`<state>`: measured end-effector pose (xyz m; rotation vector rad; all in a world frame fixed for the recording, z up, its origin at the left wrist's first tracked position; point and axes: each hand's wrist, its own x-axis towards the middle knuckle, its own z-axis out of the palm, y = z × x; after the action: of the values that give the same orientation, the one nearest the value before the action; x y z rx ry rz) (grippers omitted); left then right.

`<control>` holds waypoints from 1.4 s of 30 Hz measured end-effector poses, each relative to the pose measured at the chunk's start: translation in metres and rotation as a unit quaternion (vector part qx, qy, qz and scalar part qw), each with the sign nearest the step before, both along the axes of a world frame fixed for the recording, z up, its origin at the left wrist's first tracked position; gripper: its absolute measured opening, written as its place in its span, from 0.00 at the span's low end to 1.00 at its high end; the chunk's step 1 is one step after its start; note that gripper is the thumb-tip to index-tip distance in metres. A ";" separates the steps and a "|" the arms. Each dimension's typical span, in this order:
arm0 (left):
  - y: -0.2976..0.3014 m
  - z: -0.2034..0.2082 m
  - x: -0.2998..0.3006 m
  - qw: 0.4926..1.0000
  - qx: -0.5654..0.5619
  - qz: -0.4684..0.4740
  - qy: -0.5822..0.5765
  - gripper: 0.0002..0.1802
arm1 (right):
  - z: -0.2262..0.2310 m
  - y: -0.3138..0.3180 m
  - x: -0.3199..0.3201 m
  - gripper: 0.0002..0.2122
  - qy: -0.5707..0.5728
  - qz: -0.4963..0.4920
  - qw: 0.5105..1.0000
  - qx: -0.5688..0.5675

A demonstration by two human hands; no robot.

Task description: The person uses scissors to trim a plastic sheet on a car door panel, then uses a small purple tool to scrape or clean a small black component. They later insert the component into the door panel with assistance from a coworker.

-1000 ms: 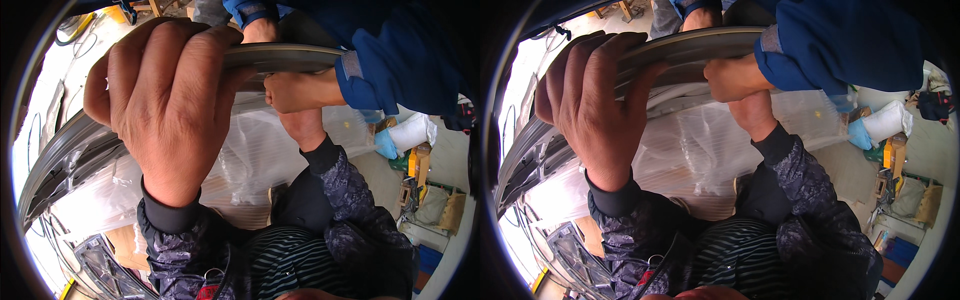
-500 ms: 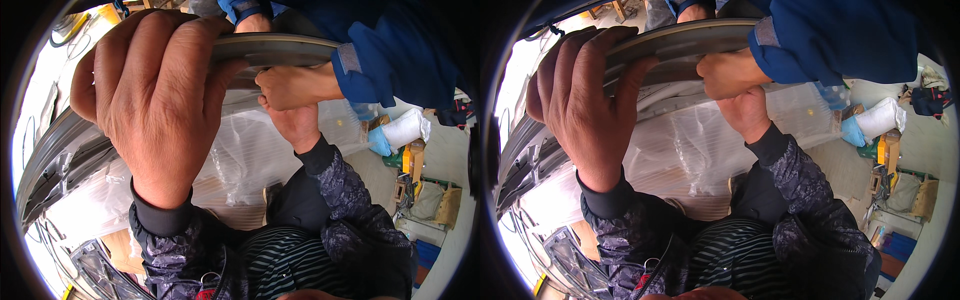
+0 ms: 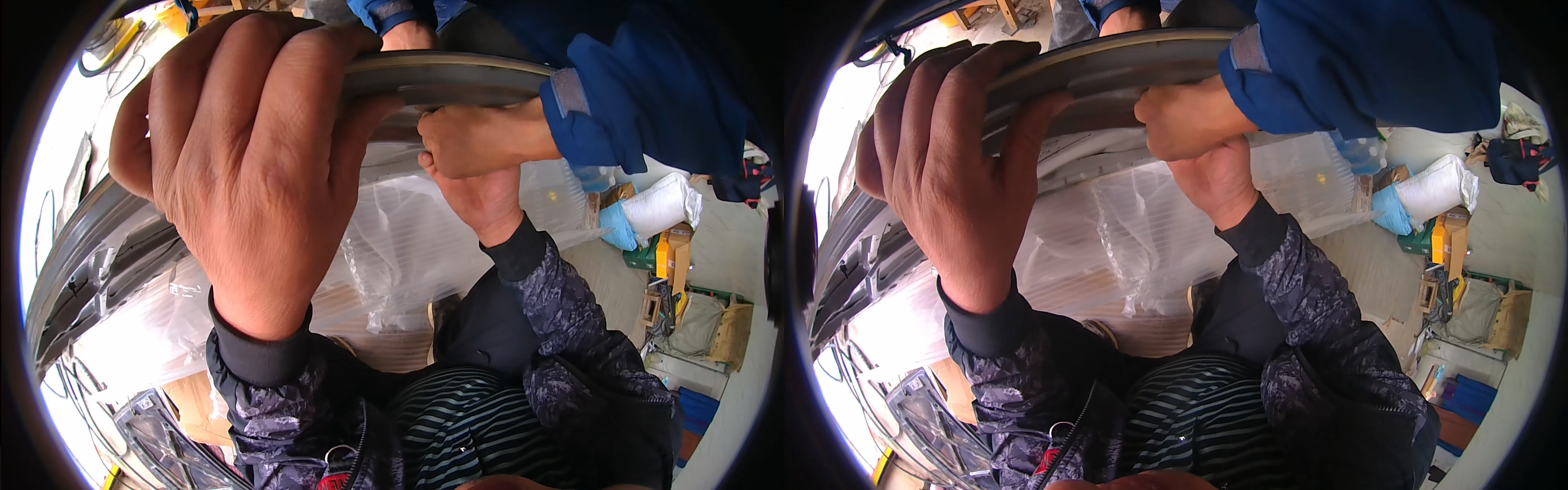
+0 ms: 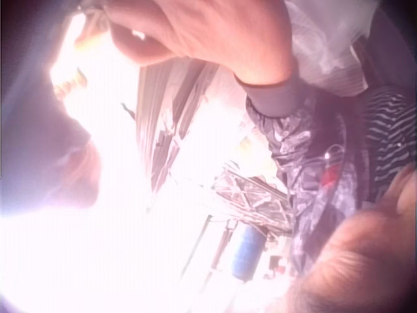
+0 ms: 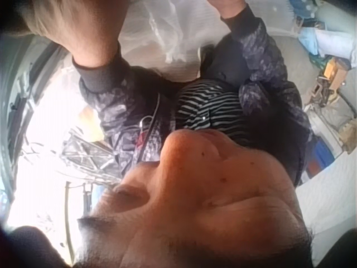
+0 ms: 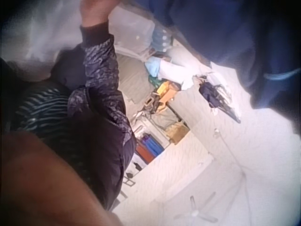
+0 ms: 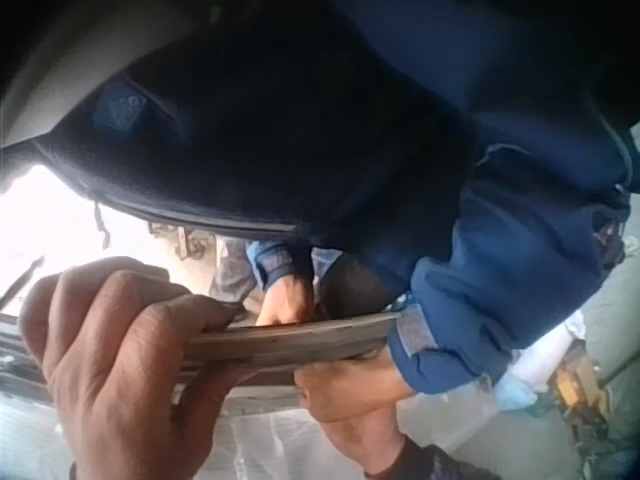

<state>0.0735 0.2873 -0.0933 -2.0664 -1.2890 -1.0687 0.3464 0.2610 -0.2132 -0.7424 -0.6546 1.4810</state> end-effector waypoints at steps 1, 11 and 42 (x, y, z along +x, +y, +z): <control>0.000 0.000 0.000 1.000 -0.001 0.000 0.001 0.24 | 0.001 0.000 -0.001 0.23 -0.006 0.004 1.000 0.007; 0.005 -0.001 -0.008 1.000 0.007 0.003 0.006 0.24 | 0.001 0.002 0.011 0.21 0.026 0.088 0.993 0.068; -0.106 -0.020 0.001 1.000 -0.011 -0.005 -0.012 0.14 | 0.229 0.004 0.032 0.24 0.443 -0.301 0.109 -0.837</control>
<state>0.0747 0.1810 -0.1136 -2.0843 -1.3089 -1.0922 0.3787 0.2651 0.0162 -1.0563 2.5916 0.7724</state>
